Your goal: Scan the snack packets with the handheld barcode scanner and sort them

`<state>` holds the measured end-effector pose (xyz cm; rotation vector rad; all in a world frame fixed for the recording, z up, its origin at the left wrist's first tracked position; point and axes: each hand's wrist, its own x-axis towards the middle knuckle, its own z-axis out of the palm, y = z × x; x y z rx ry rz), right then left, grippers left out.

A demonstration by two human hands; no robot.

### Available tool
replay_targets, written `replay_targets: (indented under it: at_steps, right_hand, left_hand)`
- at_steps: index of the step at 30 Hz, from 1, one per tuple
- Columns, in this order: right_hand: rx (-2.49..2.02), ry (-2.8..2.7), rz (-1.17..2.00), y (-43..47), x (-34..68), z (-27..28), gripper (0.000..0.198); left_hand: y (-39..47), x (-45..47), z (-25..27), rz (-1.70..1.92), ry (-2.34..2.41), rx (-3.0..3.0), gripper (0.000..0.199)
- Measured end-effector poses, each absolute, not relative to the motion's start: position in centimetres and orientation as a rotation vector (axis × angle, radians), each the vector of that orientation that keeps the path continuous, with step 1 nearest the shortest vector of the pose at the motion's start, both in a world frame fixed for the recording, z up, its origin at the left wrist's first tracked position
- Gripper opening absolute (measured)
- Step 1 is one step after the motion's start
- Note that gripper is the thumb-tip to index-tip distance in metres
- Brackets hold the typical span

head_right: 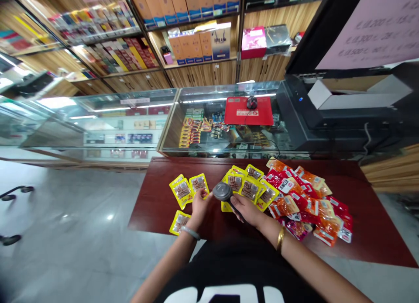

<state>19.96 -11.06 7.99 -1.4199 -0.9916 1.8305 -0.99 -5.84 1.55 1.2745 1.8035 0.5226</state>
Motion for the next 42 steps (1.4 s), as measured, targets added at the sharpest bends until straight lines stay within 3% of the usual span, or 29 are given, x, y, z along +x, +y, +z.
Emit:
replay_targets:
  at_steps: [6,12,16,21,26,37,39,42]
  right_hand:
    - [-1.42,-1.07,1.847,-11.0,19.6,8.2,0.06]
    - [-1.45,-1.032,1.846,-11.3,19.9,7.8,0.058]
    - [-1.451,-1.021,1.797,-11.2,20.1,7.9,0.059]
    - [-1.453,-0.977,1.758,-11.0,20.4,7.7,0.06]
    - [-1.439,-0.96,1.734,-10.9,20.4,7.8,0.058]
    - [-1.376,-1.103,1.806,-11.1,20.0,7.5,0.057]
    - [-1.381,-1.12,1.817,-11.1,19.8,7.5,0.058]
    - [-1.401,-1.134,1.851,-11.0,19.4,7.6,0.059]
  left_hand:
    - [-4.2,-5.3,0.5,0.092,2.314,1.584,0.066]
    - [-2.4,-3.6,0.2,-0.065,2.319,1.605,0.051]
    - [-2.6,-3.6,-0.8,0.058,2.113,1.524,0.035]
    - [-3.8,-3.8,-2.0,0.506,1.902,1.325,0.025]
    - [-4.9,-3.9,-2.1,0.708,1.751,1.268,0.026]
    - [-5.5,1.5,0.5,0.76,1.409,1.169,0.03]
    - [-5.5,0.5,1.3,0.739,1.544,1.272,0.031]
    - [-5.4,-3.7,1.7,0.589,2.151,1.307,0.044]
